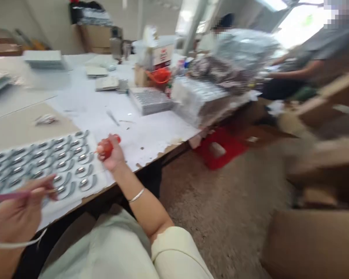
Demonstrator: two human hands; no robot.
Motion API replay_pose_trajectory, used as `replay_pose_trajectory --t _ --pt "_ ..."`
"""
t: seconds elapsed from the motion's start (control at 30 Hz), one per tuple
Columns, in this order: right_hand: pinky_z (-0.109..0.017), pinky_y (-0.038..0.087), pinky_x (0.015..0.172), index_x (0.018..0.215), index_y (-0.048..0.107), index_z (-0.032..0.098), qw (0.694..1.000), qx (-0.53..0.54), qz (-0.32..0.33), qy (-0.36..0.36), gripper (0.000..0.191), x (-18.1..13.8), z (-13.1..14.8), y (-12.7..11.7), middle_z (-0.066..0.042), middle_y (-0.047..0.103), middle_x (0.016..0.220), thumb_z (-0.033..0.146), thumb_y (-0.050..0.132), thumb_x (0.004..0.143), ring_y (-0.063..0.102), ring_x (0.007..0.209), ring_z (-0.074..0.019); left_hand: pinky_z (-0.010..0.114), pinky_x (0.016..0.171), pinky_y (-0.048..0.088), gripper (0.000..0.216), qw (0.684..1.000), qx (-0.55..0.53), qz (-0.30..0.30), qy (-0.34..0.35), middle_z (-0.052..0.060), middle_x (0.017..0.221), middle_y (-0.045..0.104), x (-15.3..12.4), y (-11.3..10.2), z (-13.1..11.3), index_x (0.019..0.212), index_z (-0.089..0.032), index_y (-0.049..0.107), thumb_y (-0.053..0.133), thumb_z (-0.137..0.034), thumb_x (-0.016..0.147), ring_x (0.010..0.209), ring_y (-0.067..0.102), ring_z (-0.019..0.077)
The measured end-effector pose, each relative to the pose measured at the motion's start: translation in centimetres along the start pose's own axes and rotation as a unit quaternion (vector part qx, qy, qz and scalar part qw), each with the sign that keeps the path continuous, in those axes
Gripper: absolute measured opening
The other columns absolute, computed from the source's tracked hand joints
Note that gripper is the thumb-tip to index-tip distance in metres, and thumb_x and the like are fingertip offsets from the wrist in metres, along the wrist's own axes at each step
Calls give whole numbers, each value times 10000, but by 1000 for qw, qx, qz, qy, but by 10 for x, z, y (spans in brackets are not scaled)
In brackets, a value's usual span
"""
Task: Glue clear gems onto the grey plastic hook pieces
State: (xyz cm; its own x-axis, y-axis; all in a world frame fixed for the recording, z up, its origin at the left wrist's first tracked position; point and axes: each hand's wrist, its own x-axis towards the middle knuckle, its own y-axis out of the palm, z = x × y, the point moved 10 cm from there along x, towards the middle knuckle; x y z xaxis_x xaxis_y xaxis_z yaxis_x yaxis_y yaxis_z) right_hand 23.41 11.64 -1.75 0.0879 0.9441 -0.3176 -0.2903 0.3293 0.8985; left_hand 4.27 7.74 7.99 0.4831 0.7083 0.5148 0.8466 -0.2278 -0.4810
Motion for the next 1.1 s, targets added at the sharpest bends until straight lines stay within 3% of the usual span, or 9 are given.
replay_pose_trajectory --t 0.07,0.13,0.27,0.43,0.6,0.73,0.93,1.1 --pt "-144 287 367 695 451 182 999 -29 -16 -11 382 -2 4 -1 70 444 544 507 583 846 403 417 -47 325 754 512 261 1000 23 -15 -12 17 779 652 -12 -1 -6 1149 -234 644 498 -250 933 780 609 177" --pt "-164 409 436 685 464 185 996 -73 -31 -36 429 -2 13 -6 69 457 557 558 654 775 427 439 -46 279 750 517 250 1000 7 6 -3 56 827 657 -20 7 -11 1127 -179 645 480 -235 947 819 620 161" --pt "-346 582 675 710 547 181 978 -195 -42 -60 482 -16 32 -13 26 546 650 576 799 592 584 634 -128 219 683 531 283 998 -40 40 -18 80 873 635 -41 10 -11 1184 -176 618 448 -246 967 784 632 132" --pt "-430 592 727 726 604 169 955 -285 -77 -31 494 -39 40 -18 -23 579 738 567 833 543 632 922 -251 238 731 542 316 995 -83 55 -26 97 925 666 -61 6 -8 1252 -184 567 413 -233 981 843 645 149" --pt "-426 595 694 700 618 163 950 -301 -82 -19 496 -37 38 -15 -39 576 737 560 849 513 615 988 -293 256 720 538 298 991 -121 52 -36 88 883 664 -57 13 -2 1223 -181 576 412 -247 983 829 639 153" --pt "-448 592 711 697 608 168 951 -303 -61 -23 461 -32 38 -12 -36 567 716 559 819 575 608 993 -287 264 696 547 305 988 -145 44 -31 81 834 668 -51 17 -5 1229 -182 574 400 -247 988 807 643 156" --pt "-461 583 695 678 582 182 956 -285 -60 -41 455 -19 30 -10 -8 548 705 569 804 588 625 897 -252 264 717 573 256 990 -126 -17 -61 92 873 702 -48 7 5 1149 -161 606 428 -227 977 825 674 159" --pt "-365 578 654 674 579 192 946 -305 -64 -84 458 -7 34 1 2 554 691 576 808 574 635 805 -206 268 808 579 226 994 -44 -76 -59 64 920 723 -45 -7 6 1119 -168 631 529 -127 922 910 681 157"
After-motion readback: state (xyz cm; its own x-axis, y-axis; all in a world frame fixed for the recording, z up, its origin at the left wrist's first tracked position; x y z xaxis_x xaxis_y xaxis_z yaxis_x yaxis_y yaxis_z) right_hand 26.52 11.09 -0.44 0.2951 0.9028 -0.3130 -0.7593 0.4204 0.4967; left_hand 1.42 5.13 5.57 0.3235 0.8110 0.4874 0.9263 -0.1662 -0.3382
